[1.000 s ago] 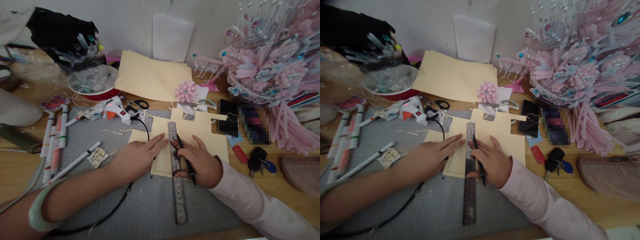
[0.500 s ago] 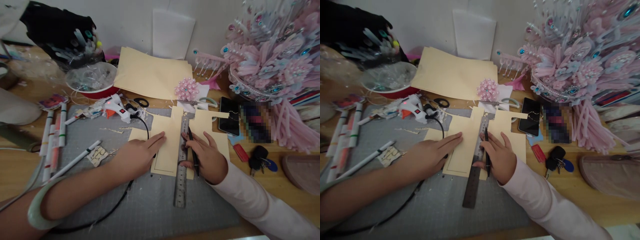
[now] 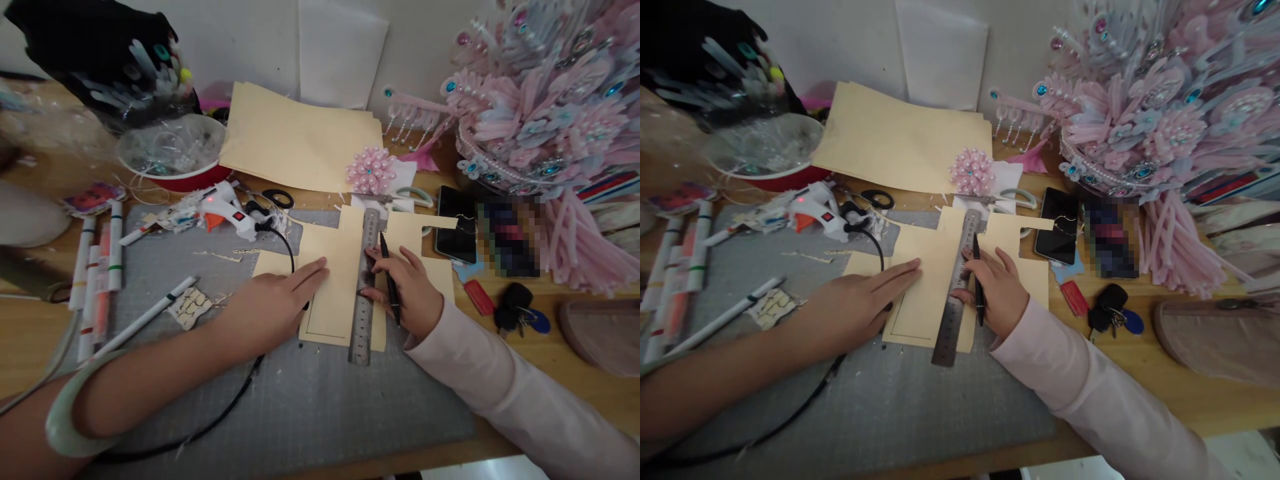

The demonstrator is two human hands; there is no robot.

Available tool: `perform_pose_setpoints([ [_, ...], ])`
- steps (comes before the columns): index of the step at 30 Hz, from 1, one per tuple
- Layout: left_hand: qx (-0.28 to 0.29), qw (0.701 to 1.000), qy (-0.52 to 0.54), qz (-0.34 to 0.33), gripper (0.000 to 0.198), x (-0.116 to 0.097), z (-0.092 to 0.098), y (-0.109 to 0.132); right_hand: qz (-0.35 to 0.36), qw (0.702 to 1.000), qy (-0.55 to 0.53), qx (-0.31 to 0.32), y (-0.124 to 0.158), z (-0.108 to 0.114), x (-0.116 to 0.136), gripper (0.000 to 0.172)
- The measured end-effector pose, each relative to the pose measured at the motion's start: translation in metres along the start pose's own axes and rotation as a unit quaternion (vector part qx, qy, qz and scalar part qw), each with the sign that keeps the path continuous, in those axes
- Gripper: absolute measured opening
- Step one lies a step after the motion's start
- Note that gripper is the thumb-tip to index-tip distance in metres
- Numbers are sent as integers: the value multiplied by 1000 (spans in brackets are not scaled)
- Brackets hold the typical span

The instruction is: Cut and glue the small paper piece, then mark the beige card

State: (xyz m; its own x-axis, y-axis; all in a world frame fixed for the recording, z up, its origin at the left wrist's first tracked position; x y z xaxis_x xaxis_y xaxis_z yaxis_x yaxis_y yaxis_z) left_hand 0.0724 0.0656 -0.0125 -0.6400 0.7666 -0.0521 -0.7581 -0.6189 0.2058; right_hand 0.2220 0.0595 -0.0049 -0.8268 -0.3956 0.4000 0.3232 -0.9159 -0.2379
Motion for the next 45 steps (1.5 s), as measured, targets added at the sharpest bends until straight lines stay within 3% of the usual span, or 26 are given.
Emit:
perform_pose_setpoints([
  [8, -6, 1000, -7, -5, 57, 0, 1, 0, 20, 997, -45, 56, 5, -7, 4, 62],
  [27, -18, 1000, -5, -11, 55, 0, 1, 0, -1, 999, -46, 18, 1, -6, -2, 43],
  [45, -19, 1000, 0, -3, 54, 1, 1, 1, 17, 999, -39, 33, -2, -7, -1, 44],
])
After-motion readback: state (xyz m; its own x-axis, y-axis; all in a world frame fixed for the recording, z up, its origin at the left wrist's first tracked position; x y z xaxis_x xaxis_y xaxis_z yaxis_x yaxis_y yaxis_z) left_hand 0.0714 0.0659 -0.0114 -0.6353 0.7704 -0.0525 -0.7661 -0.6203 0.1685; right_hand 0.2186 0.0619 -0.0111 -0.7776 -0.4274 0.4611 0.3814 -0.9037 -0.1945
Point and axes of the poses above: each hand's wrist, its own y-axis away from the middle knuckle, its own z-axis out of the back of the hand, x = y × z, the point moved 8 cm from there along -y, towards the middle knuckle, and after that the axes turned 1 degree about -z, right-handed, at the moved point
